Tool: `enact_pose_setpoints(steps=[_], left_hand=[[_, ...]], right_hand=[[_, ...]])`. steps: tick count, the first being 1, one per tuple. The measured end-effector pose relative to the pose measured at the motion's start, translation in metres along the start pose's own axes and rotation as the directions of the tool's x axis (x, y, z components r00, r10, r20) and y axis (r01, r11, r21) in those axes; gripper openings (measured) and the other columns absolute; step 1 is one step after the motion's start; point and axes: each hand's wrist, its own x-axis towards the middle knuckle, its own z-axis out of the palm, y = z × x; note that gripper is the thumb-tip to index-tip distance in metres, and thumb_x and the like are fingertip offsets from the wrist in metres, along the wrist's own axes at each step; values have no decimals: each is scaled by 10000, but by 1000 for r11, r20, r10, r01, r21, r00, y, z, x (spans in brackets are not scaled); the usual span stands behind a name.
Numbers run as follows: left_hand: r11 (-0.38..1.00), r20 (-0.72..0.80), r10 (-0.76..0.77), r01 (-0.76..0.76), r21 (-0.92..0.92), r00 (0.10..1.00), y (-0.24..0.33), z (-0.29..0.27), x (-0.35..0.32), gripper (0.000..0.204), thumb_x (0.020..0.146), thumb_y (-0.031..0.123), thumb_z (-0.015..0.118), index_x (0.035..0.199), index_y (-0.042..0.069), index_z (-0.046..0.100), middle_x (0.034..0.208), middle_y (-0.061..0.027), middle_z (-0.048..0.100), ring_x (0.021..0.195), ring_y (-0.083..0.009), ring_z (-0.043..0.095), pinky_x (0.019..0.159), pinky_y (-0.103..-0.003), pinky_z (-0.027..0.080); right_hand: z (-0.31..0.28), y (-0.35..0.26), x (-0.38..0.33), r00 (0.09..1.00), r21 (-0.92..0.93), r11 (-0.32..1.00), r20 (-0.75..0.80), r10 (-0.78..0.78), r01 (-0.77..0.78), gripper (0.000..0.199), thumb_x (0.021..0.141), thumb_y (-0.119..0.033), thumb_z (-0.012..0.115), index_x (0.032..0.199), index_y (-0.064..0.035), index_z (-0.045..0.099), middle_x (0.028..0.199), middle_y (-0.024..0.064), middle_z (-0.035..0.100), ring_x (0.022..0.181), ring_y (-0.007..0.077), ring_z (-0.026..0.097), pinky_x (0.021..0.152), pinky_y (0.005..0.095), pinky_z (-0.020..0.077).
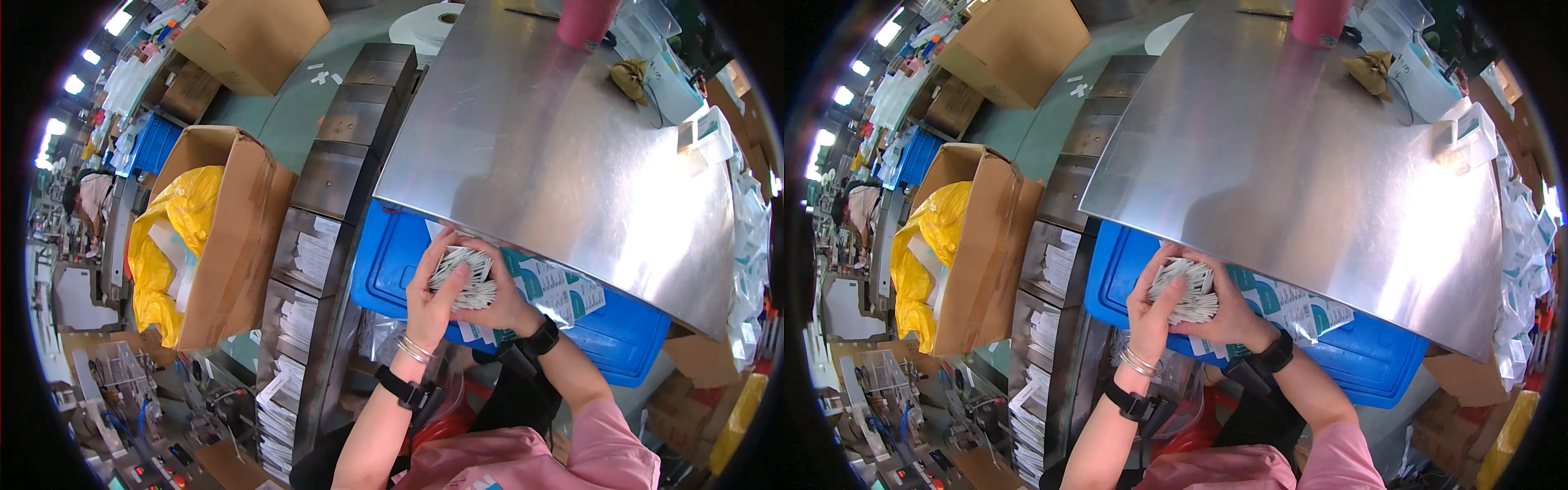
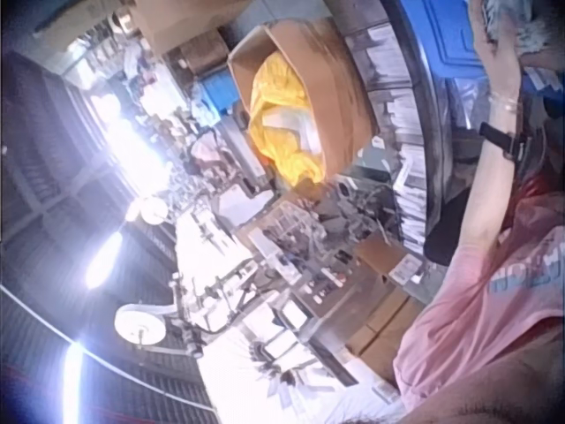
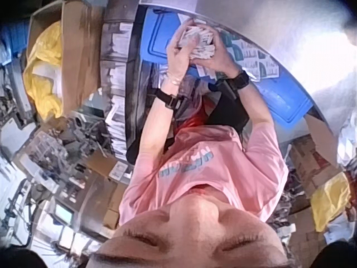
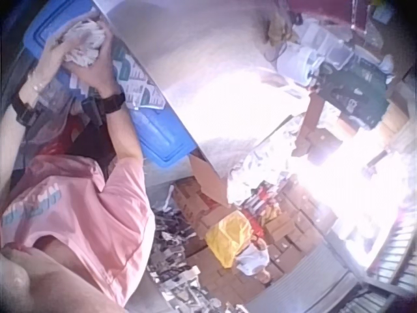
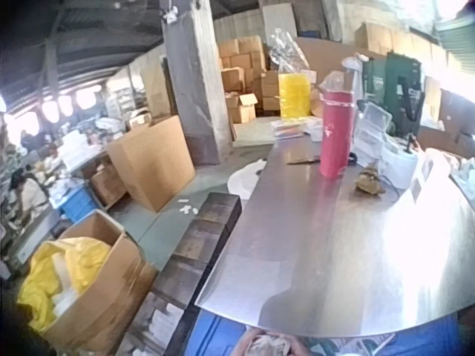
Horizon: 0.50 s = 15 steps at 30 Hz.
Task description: Counting and stacking small adhesive labels and placing them into plastic bags on a production line.
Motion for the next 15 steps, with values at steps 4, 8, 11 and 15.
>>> enact_pose_setpoints(steps=[4,8,11,15], left_hand=[[999,-53,-25,23,-44,998,15,5,-4,443,938,294,481,1250,-19,493,1211,-108,541,1137,-193,492,999,-323,345],[848,-58,-286,224,-480,956,53,-3,-27,705,932,559,299,1262,-50,431,1185,-119,540,1126,-214,497,979,-343,371],[822,-167,-297,163,-546,940,71,-14,-51,755,915,621,255,1252,-42,388,1138,-116,545,1078,-215,518,956,-344,387],[718,-246,-320,65,-693,915,87,-37,-93,676,916,608,289,1151,-8,440,1080,-117,569,1019,-208,548,916,-340,413]], right_hand=[[2,-20,4,996,9,996,14,86,-86,867,591,-136,847,1291,-46,344,1230,100,466,1144,199,466,967,336,378],[15,-69,10,975,160,963,86,205,-216,823,580,-110,848,1248,-22,377,1173,90,515,1095,162,496,940,306,399],[30,-89,11,918,347,851,191,348,-395,776,569,-93,848,1206,-21,412,1132,78,549,1056,149,522,922,307,414],[75,-111,4,767,417,644,367,526,-641,666,602,-6,775,1172,-20,431,1076,70,585,1014,157,555,888,302,434]])
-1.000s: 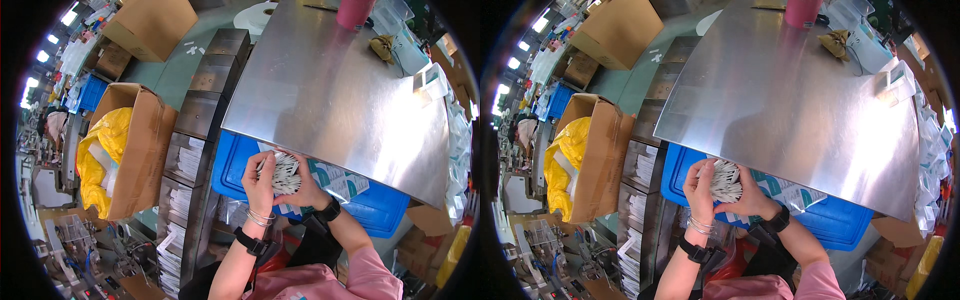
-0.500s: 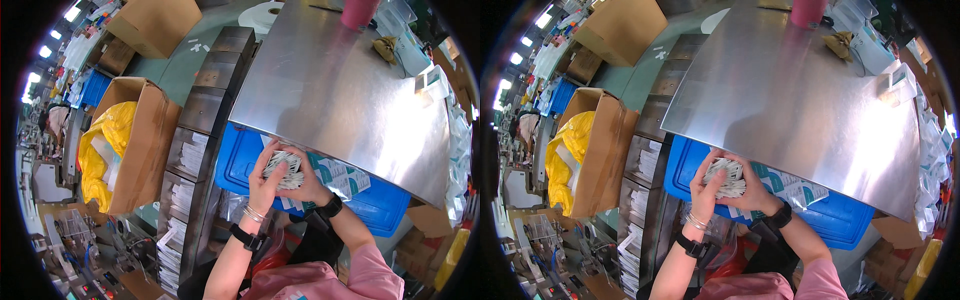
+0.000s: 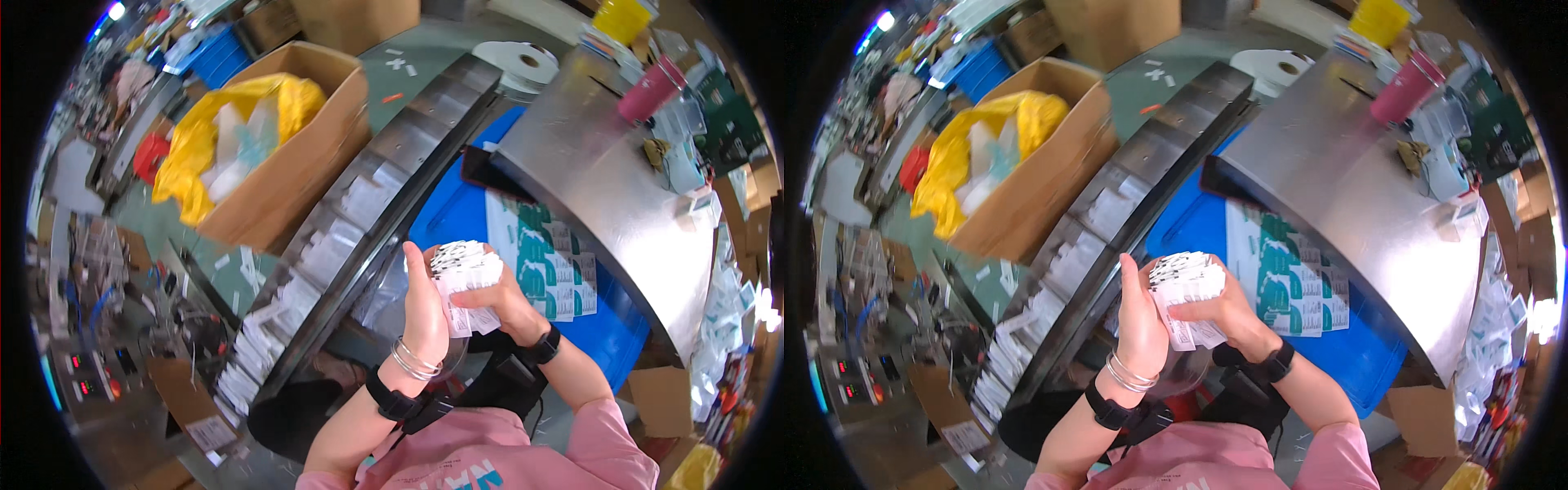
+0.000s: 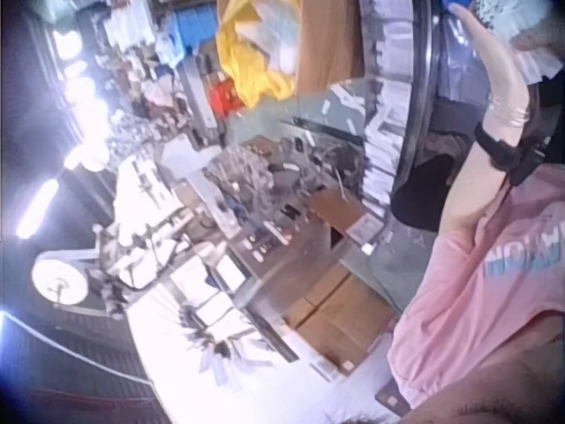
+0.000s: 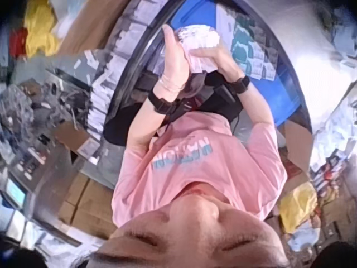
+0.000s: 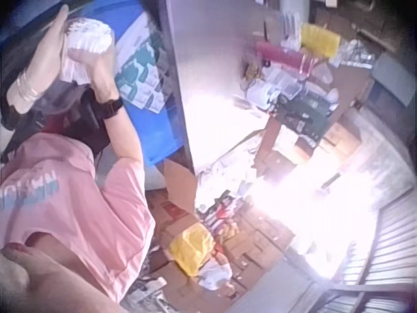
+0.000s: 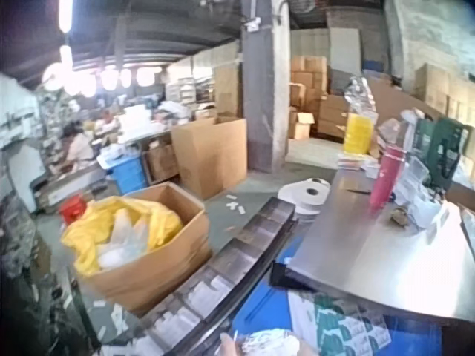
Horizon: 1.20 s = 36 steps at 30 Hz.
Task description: Counting and stacking small adhesive labels and placing them into plastic bags on a production line.
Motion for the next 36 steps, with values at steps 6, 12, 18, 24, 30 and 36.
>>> enact_pose_setpoints(steps=[6,12,18,24,30,36], left_hand=[[980,-60,-111,99,-173,992,32,-63,-28,663,911,610,305,1072,0,509,1031,-134,611,926,-196,590,828,-293,461],[917,3,111,-103,385,994,31,-105,-72,500,876,202,556,1248,-61,350,1138,-151,525,1035,-235,542,921,-335,405],[425,209,345,-351,834,915,22,-119,-82,838,687,87,695,1338,-18,178,1294,-175,372,1209,-274,407,988,-374,361],[323,241,424,-394,861,873,17,-130,-79,852,672,70,659,1351,-31,154,1268,-231,392,1196,-362,426,976,-391,371],[216,254,409,-363,907,877,5,-134,-84,854,725,102,656,1355,-84,111,1227,-337,391,1087,-452,477,910,-420,417],[753,107,85,-134,644,991,-9,-173,-91,819,774,324,699,1338,-59,245,1246,-300,432,1099,-406,506,882,-377,445]], right_hand=[[52,43,5,987,69,989,103,121,-128,425,688,-21,661,1104,15,579,990,103,639,874,200,625,784,306,493],[80,61,9,978,177,962,49,204,-210,341,741,-51,657,1064,22,572,932,101,641,807,186,640,708,300,522],[111,65,6,996,-15,996,2,88,-88,388,701,-17,718,1044,0,537,946,77,626,829,156,616,731,295,506],[110,74,5,999,-166,986,-31,9,-14,637,650,-41,786,1149,-20,390,1035,89,575,946,178,575,831,326,478],[93,84,11,998,-131,990,-31,51,-55,623,630,7,763,1140,-26,407,1041,88,575,976,186,565,876,337,453],[41,80,-11,956,-98,954,58,289,-283,505,709,-9,673,1181,16,495,1040,111,612,928,204,616,805,323,503]])
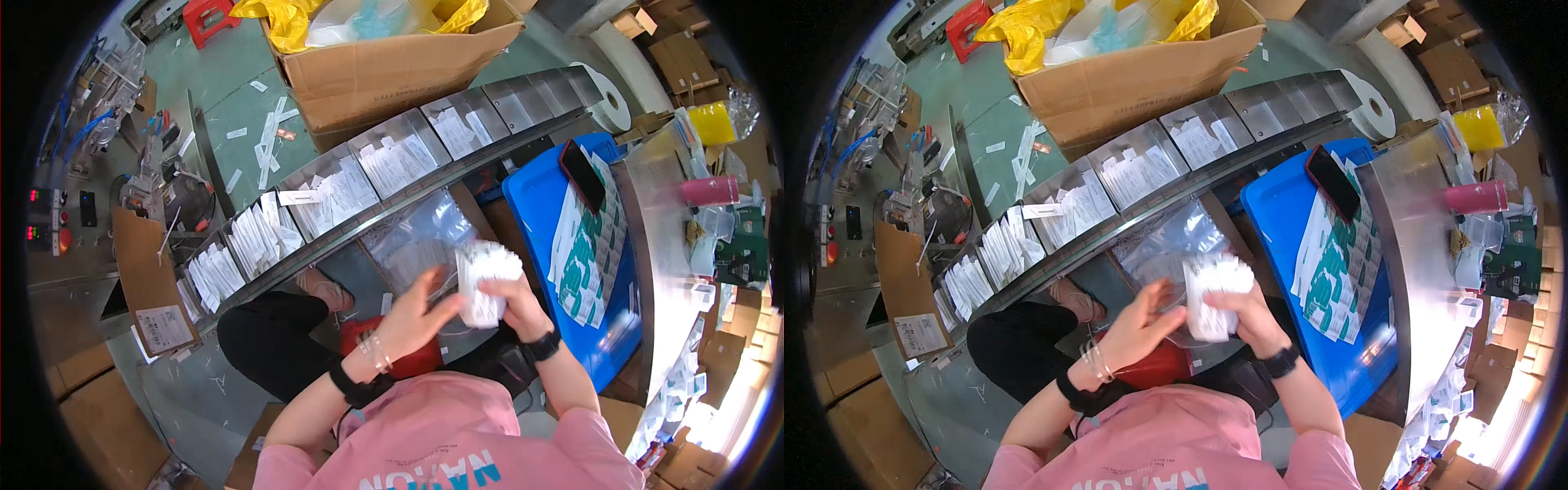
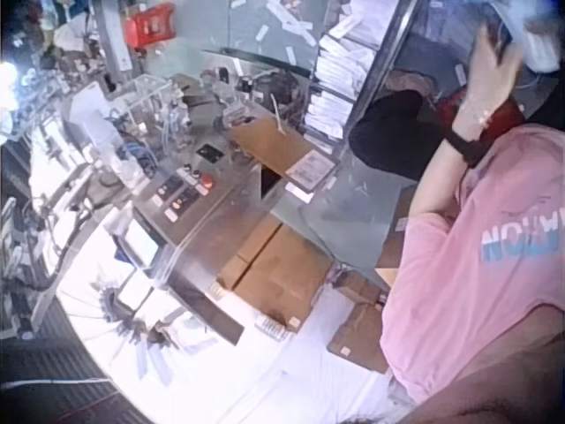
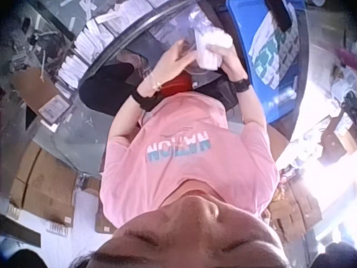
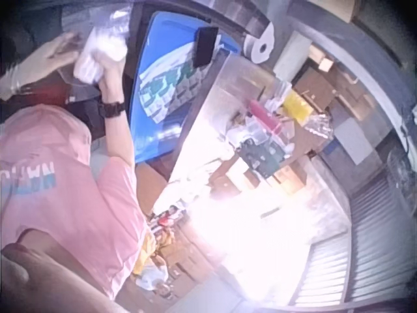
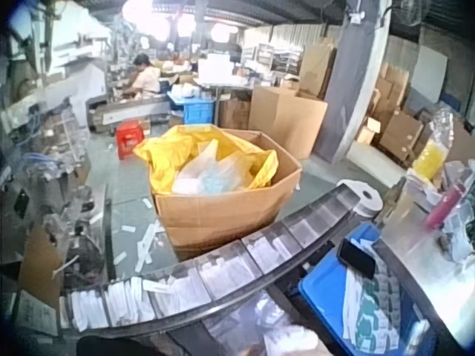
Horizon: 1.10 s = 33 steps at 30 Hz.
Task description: Counting and stacking small adhesive labels and placing them into plastic bags on a production line.
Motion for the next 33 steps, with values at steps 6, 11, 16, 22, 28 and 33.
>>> enact_pose_setpoints(steps=[6,11,16,22,28,33], left_hand=[[568,-174,190,36,822,966,-46,-6,-5,519,808,308,638,1098,-73,436,918,-215,539,848,-377,573,725,-425,487],[405,-35,111,-13,914,993,-70,2,8,170,840,180,560,785,30,498,736,-141,594,640,-307,618,534,-400,497],[416,-11,140,-48,908,990,-66,-2,16,188,864,187,531,740,47,512,659,-127,595,563,-286,616,488,-376,488],[503,70,-40,-40,863,997,-50,-23,22,241,892,237,501,741,51,530,608,-122,597,528,-274,615,448,-365,472],[554,82,-148,14,833,986,-46,-36,32,99,773,137,535,795,45,566,670,-117,622,598,-256,651,499,-347,511],[587,111,-207,33,809,972,-49,-49,27,171,835,189,512,801,43,595,699,-106,637,606,-245,653,515,-355,515]], right_hand=[[-43,45,-12,874,65,872,68,481,-485,448,719,-20,676,1151,-5,556,1025,103,638,874,210,645,763,341,524],[-51,87,39,847,30,872,-222,483,-489,299,739,-69,678,1019,5,602,908,94,650,769,209,655,668,336,539],[-55,167,127,898,-574,752,-436,53,-323,588,657,-194,757,1129,36,491,979,155,612,901,294,618,760,369,504],[-44,196,184,848,-776,471,-520,-100,-420,907,586,-319,802,1259,62,329,1164,255,515,1086,396,507,930,405,414],[-66,224,206,870,-916,156,-400,-290,-369,981,560,-373,819,1273,84,323,1260,299,408,1201,401,395,991,421,350],[-55,200,204,926,-933,294,-285,-249,-209,1062,519,-383,830,1323,64,298,1276,277,399,1223,394,358,1029,452,301]])
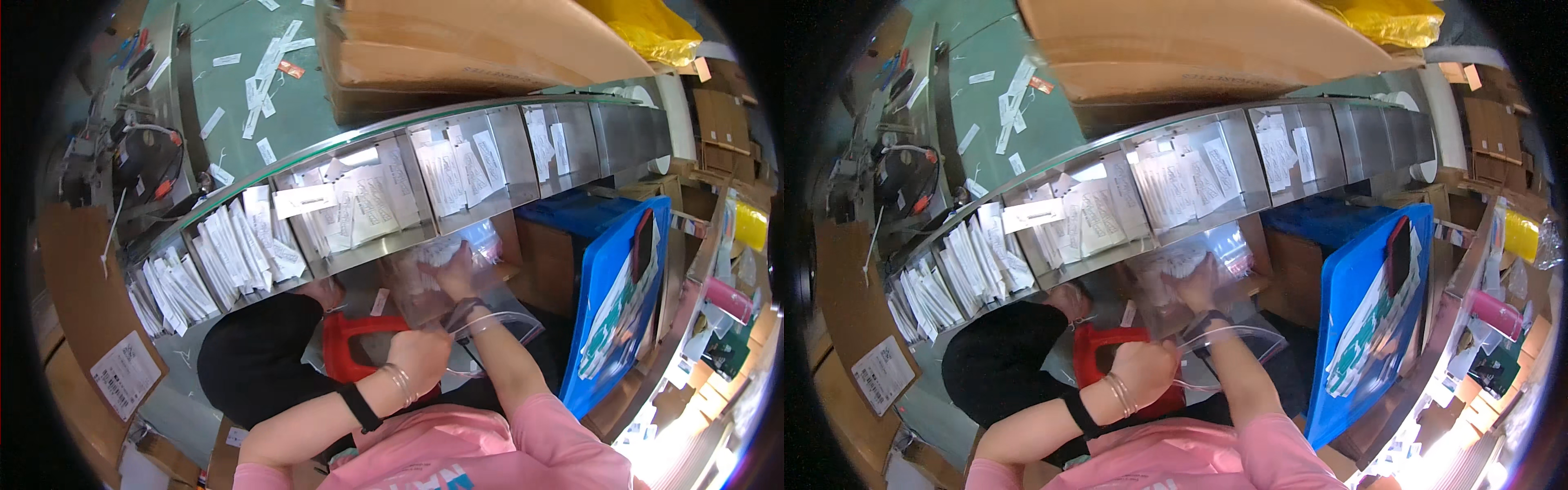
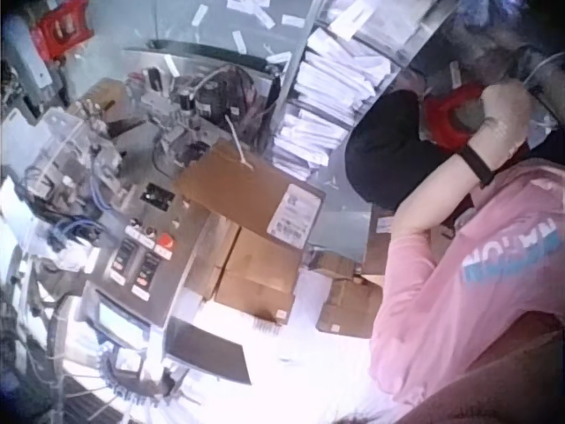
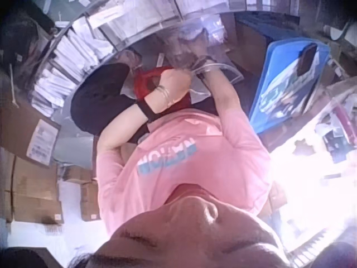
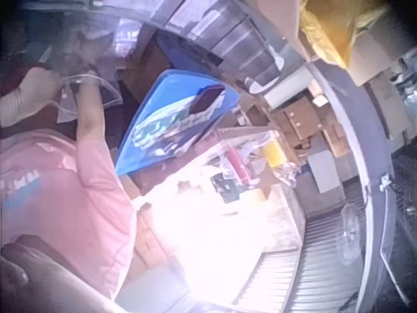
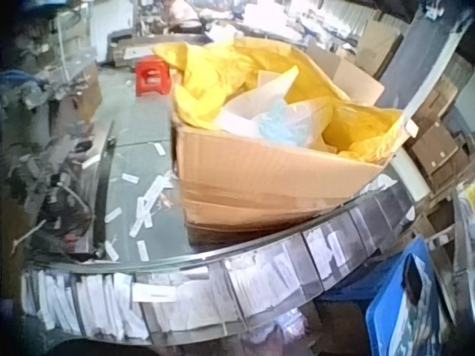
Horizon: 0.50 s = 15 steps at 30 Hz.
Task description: Counting and stacking small adhesive labels and placing them into plastic bags on a production line.
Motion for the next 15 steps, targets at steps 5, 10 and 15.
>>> enact_pose_setpoints(steps=[5,10,15], left_hand=[[997,-171,44,-55,-58,984,14,-16,-1,479,917,398,449,621,56,604,565,-114,604,530,-256,624,474,-356,484],[993,-372,9,-53,-108,928,3,-28,-16,450,922,327,439,604,62,616,575,-142,606,534,-299,618,489,-385,488],[998,-307,-16,-5,-68,952,-6,-22,-20,377,914,271,450,655,69,635,668,-141,646,638,-296,650,559,-404,504]], right_hand=[[-55,33,-43,955,98,994,288,-65,38,872,667,-261,779,1323,71,309,1278,234,422,1191,302,429,982,362,374],[-180,-71,-119,640,-33,998,766,59,-53,142,820,-82,626,927,11,632,839,67,644,820,131,584,756,279,467],[-193,-189,-97,897,295,925,298,-326,238,125,819,-91,632,914,-11,644,800,49,649,715,80,567,684,242,462]])
